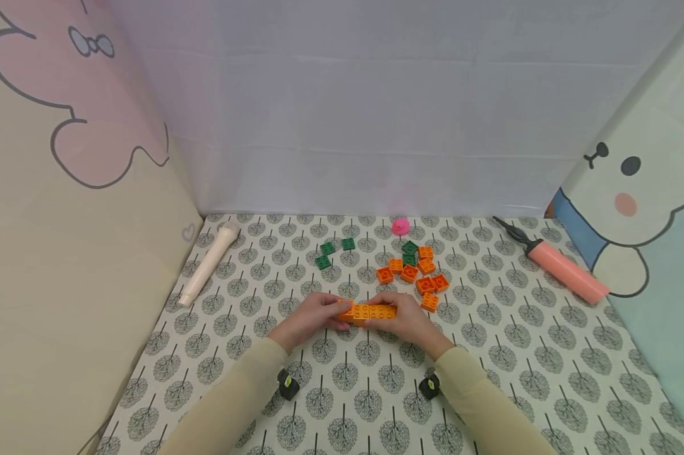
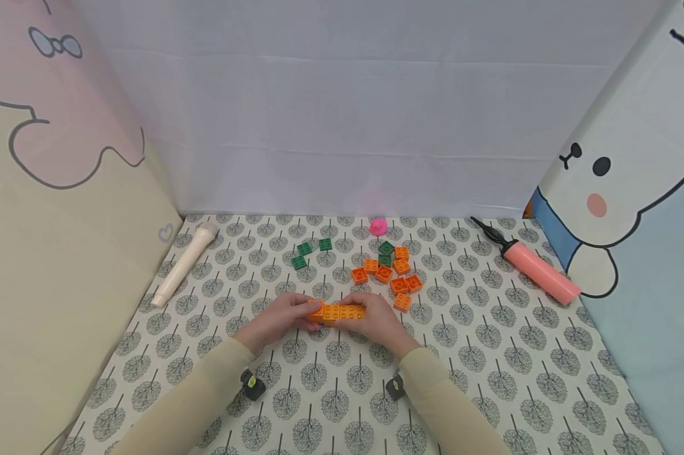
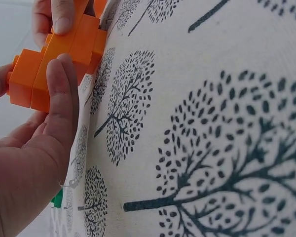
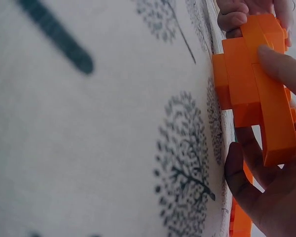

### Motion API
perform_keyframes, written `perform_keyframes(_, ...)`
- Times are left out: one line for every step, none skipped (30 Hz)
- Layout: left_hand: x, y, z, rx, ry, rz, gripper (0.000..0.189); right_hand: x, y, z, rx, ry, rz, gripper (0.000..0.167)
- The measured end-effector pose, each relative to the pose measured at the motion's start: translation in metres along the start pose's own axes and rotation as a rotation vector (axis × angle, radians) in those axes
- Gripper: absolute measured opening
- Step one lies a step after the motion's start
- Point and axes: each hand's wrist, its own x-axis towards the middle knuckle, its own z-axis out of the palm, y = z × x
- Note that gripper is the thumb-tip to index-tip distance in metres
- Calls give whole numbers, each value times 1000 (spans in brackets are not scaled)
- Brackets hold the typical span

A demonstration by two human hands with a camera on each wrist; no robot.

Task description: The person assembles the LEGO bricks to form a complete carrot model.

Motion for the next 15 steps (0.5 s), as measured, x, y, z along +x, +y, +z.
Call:
perform_keyframes(0, 0, 0, -2, -1, 0, 46, 0, 0, 0, 1, -1, 0, 33)
perform_keyframes(0, 0, 0, -2, -3, 2, 46, 0, 0, 0, 4, -3, 1, 33)
perform_keyframes(0, 0, 0, -3, -5, 5, 46, 0, 0, 0, 6, -2, 4, 34)
perform_keyframes(-1, 0, 0, -3, -6, 7, 46, 0, 0, 0, 7, -3, 6, 34)
perform_keyframes(-1, 0, 0, -4, -6, 8, 46, 0, -1, 0, 7, -3, 10, 34)
perform_keyframes(-1, 0, 0, -7, -7, 9, 46, 0, -1, 0, 6, -2, 14, 34)
perform_keyframes(-1, 0, 0, -9, -6, 9, 45, 0, -1, 0, 6, -3, 17, 35)
perform_keyframes(-1, -1, 1, -12, -5, 8, 45, 0, -1, -1, 2, -2, 18, 35)
perform_keyframes(-1, -1, 1, -16, -4, 8, 44, 0, -2, -1, -2, -1, 20, 35)
perform_keyframes(-1, -1, 1, -18, -2, 7, 43, 0, -2, -1, -5, -2, 22, 35)
perform_keyframes(-1, -1, 1, -19, -2, 6, 43, -1, -2, -1, -8, -1, 23, 36)
perform_keyframes(-1, -1, 1, -21, -3, 7, 42, -1, -2, -1, -9, -2, 24, 36)
perform_keyframes(-1, -2, 1, -19, -4, 9, 41, -1, -3, -1, -10, -3, 23, 36)
perform_keyframes(-1, -2, 0, -17, -6, 11, 41, -1, -3, -1, -13, -3, 24, 36)
perform_keyframes(-1, -2, 0, -15, -9, 16, 40, -1, -3, -1, -14, -3, 24, 37)
